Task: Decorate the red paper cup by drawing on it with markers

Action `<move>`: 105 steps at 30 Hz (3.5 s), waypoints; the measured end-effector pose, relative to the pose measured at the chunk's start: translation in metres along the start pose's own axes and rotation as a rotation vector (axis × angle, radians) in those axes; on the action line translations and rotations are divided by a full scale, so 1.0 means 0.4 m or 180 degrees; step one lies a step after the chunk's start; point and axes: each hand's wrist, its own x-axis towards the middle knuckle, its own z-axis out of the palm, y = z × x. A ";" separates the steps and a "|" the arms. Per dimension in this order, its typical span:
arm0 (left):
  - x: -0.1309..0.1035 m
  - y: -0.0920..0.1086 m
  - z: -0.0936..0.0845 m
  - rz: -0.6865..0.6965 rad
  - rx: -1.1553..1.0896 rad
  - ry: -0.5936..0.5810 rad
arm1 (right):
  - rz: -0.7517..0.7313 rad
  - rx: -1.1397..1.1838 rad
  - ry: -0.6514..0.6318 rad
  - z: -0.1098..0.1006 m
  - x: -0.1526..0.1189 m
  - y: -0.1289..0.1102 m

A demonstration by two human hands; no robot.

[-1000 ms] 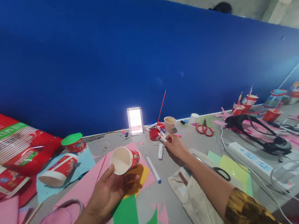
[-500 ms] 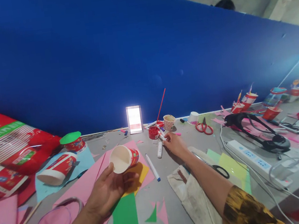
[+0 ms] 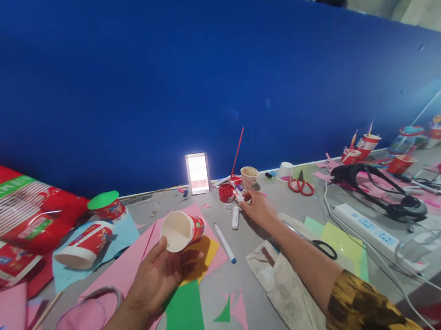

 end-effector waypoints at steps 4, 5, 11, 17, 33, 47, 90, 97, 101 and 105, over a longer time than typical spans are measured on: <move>0.008 -0.004 -0.025 0.0028 0.0119 -0.0183 | -0.0566 -0.0101 -0.0262 -0.020 -0.045 -0.056; 0.010 -0.005 -0.030 0.0033 0.0150 -0.0216 | -0.0721 -0.0143 -0.0436 -0.020 -0.063 -0.073; 0.016 -0.008 -0.041 0.0135 0.0218 -0.0280 | -0.1209 -0.0641 -0.1384 -0.001 -0.151 -0.138; 0.009 -0.017 -0.015 0.0467 0.0374 0.0030 | -0.1229 -0.0691 -0.1462 -0.007 -0.150 -0.133; 0.050 -0.049 -0.038 0.1632 0.1977 0.0623 | -0.0961 0.2500 -0.1471 -0.020 -0.124 -0.125; 0.011 -0.051 0.004 0.1699 0.3293 0.0624 | -0.0462 0.3901 -0.1957 -0.034 -0.121 -0.113; -0.003 -0.076 0.004 0.2708 0.5323 0.0195 | -0.1938 0.1709 -0.0417 -0.016 -0.226 -0.103; 0.004 -0.078 -0.011 0.2700 0.5304 0.0016 | -0.2328 0.1406 -0.0708 0.007 -0.214 -0.089; 0.002 -0.083 -0.010 0.2635 0.5213 -0.0047 | -0.2709 0.1014 -0.0688 0.017 -0.208 -0.088; -0.003 -0.074 -0.011 0.2547 0.5069 -0.0123 | -0.2759 0.0894 -0.0532 0.026 -0.207 -0.086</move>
